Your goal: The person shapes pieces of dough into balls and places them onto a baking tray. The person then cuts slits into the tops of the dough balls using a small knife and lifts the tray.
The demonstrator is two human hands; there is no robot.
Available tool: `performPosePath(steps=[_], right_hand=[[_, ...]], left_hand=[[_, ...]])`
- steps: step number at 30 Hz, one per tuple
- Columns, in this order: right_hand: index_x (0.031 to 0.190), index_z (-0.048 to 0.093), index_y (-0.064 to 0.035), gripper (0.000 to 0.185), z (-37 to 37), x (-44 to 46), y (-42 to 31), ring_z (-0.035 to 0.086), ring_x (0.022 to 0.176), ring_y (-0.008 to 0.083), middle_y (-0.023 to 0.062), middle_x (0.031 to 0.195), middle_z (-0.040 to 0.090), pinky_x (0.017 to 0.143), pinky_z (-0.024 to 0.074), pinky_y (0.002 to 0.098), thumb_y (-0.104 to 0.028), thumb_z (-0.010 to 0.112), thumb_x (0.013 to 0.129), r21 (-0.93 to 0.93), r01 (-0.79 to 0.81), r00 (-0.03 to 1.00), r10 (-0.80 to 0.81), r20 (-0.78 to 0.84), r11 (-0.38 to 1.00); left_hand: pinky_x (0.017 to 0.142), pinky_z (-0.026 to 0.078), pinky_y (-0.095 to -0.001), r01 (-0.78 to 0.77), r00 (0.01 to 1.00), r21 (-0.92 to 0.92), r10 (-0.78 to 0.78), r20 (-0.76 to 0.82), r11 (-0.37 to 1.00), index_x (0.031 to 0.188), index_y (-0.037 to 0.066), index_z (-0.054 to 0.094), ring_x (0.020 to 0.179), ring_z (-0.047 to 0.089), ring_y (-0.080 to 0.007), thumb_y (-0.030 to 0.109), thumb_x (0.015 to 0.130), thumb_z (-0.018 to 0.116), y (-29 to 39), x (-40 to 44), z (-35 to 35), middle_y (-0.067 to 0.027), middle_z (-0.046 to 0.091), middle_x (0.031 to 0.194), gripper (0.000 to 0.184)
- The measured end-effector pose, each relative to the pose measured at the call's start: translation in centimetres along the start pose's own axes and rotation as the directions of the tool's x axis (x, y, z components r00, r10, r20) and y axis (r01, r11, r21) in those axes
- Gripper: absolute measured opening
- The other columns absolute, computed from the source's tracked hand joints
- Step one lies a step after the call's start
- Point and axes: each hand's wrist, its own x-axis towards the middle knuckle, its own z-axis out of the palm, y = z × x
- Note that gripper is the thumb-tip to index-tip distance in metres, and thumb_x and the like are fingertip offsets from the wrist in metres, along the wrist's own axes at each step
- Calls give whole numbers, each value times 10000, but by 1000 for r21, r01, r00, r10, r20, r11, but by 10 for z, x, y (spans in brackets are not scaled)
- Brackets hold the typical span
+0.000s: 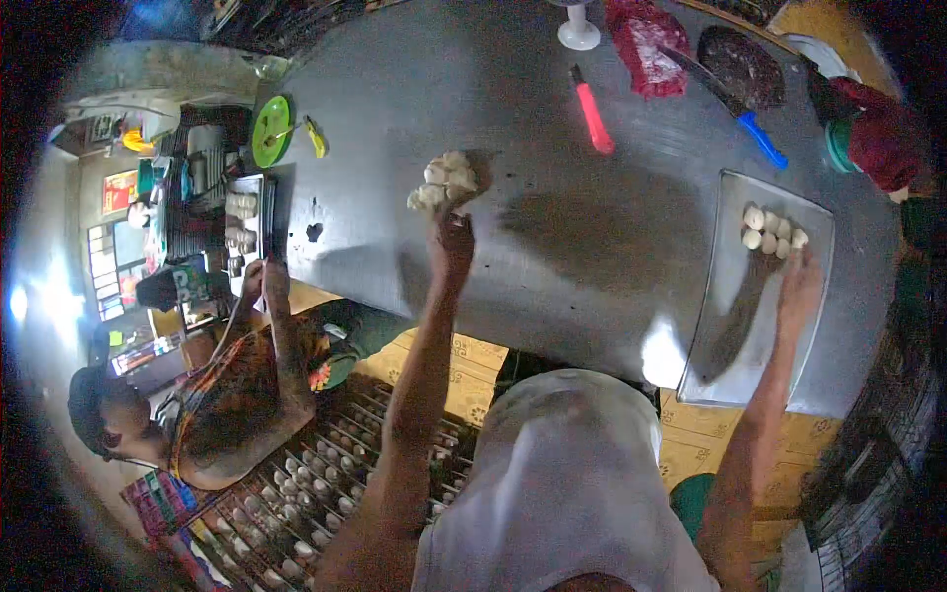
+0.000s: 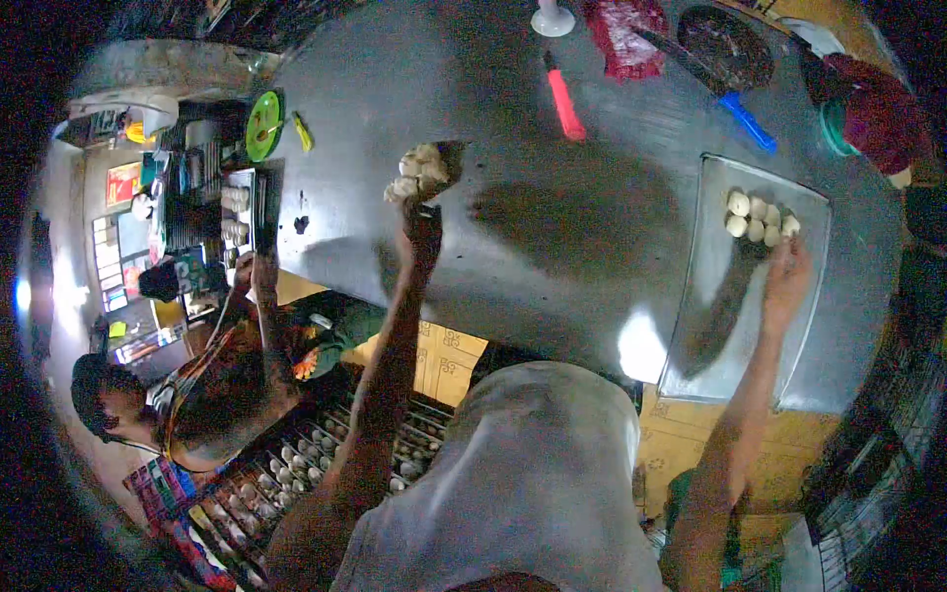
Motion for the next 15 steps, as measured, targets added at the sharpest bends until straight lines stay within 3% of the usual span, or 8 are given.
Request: performPosePath(steps=[1,2,5,7,8,10,13,15], right_hand=[[1326,521,8,528,19,-16,19,575,1154,288,200,1252,602,953,439,386,-394,520,986,-42,9,1000,-8,21,999],[1303,534,13,498,20,-34,-10,584,1113,270,182,1200,616,943,443,376,-373,524,988,78,-34,997,29,67,996],[1242,562,20,381,35,-75,-74,582,990,182,97,1062,630,911,449,314,-266,536,992,366,-105,970,14,243,925],[1078,620,12,223,37,-84,-113,622,971,221,150,1049,647,877,482,332,-159,552,953,393,-70,957,-50,287,917],[1102,627,12,220,52,-92,-112,622,961,196,140,1062,657,849,487,323,-108,570,927,489,-11,972,-106,210,872],[1121,640,1,232,53,-96,-150,634,921,216,140,1042,665,817,495,326,-90,576,917,465,-92,965,-37,260,881],[1154,631,7,277,56,-92,-185,645,876,231,133,1023,670,820,504,332,-138,597,921,484,-195,909,-28,415,853],[1238,590,0,350,82,-88,-175,616,997,171,95,1072,670,902,475,281,-47,588,891,693,-717,690,-56,721,76]], left_hand=[[882,472,-394,-375,904,504,427,14,778,1306,49,469,1082,541,-315,114,917,586,48,6,-23,-165,512,1245,411],[814,506,-434,-408,858,612,514,3,678,1177,40,598,892,595,-413,-10,824,588,66,17,-35,-195,623,965,357],[792,502,-379,-579,813,311,566,138,754,1043,50,624,868,607,-327,22,818,638,-35,62,-67,-162,630,972,227],[761,496,-349,-563,823,480,509,253,672,974,43,603,818,606,-272,41,855,647,19,72,-99,-129,624,901,127],[756,479,-315,-437,897,415,422,132,798,943,45,581,795,589,-202,96,896,644,34,68,-110,-80,609,863,94],[772,453,-277,-178,983,-271,159,-90,946,960,58,559,839,561,-135,97,921,626,115,23,-115,-38,597,922,86],[842,417,-238,-363,931,-362,325,-163,859,1045,47,524,962,528,-101,71,953,571,166,-10,-102,-47,570,1080,106],[863,425,-248,-172,985,-461,152,-82,870,1104,24,528,975,539,-122,105,973,556,191,-23,-76,-67,578,1103,157]])
